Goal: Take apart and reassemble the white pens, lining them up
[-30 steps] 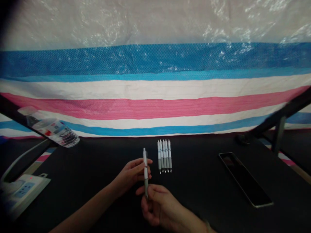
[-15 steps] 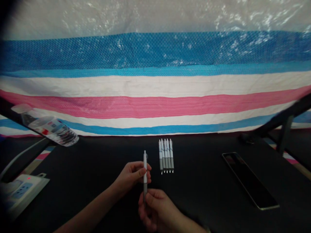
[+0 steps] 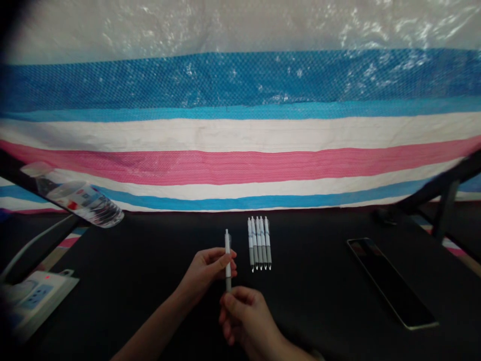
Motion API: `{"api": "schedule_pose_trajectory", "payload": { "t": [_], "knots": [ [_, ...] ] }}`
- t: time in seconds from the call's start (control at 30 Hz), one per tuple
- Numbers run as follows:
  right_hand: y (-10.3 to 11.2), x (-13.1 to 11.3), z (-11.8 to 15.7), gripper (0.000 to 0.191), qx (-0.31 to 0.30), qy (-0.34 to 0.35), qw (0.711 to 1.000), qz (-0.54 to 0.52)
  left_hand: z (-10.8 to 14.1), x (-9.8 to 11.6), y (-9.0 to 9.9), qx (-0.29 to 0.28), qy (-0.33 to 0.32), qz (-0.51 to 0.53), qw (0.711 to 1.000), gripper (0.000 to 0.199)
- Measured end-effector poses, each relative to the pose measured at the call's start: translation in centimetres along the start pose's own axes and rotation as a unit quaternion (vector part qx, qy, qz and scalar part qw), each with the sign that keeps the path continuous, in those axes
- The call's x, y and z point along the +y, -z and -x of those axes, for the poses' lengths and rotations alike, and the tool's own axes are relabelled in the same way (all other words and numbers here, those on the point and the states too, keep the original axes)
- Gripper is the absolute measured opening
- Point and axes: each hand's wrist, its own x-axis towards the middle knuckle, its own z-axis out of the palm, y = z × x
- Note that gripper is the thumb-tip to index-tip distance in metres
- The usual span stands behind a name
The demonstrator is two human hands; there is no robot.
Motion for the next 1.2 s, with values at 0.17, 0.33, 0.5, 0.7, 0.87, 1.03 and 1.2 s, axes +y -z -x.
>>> {"api": "schedule_pose_trajectory", "payload": {
  "t": [0.17, 0.33, 0.5, 0.7, 0.87, 1.03, 1.2],
  "knots": [
    [0.9, 0.4, -0.2, 0.048, -0.039, 0.015, 0.999, -0.035, 0.0, 0.3, 0.4, -0.080, 0.008, 0.034, 0.996, 0.051],
    [2.1, 0.3, -0.7, 0.052, -0.110, -0.030, 0.989, -0.091, -0.1, -0.4, 1.3, -0.105, 0.019, 0.066, 0.992, 0.051],
    [2.6, 0.0, -0.7, 0.038, -0.149, -0.027, 0.984, -0.092, 0.0, -0.4, 1.5, -0.073, 0.020, 0.068, 0.995, 0.049],
    [2.2, 0.1, -0.2, 0.047, -0.138, -0.066, 0.985, -0.083, 0.0, -0.3, 1.4, -0.060, 0.013, 0.066, 0.996, 0.051],
    [2.2, 0.4, 0.1, 0.049, -0.135, -0.059, 0.985, -0.089, 0.0, -0.5, 1.5, -0.062, 0.013, 0.069, 0.996, 0.050],
    [2.4, 0.7, 0.1, 0.042, -0.134, -0.065, 0.984, -0.101, 0.3, -0.6, 1.3, -0.075, 0.005, 0.064, 0.995, 0.049],
    [2.4, 0.5, -0.1, 0.046, -0.143, -0.070, 0.982, -0.101, 0.5, -0.4, 1.1, -0.073, 0.002, 0.059, 0.996, 0.047]
  ]
}}
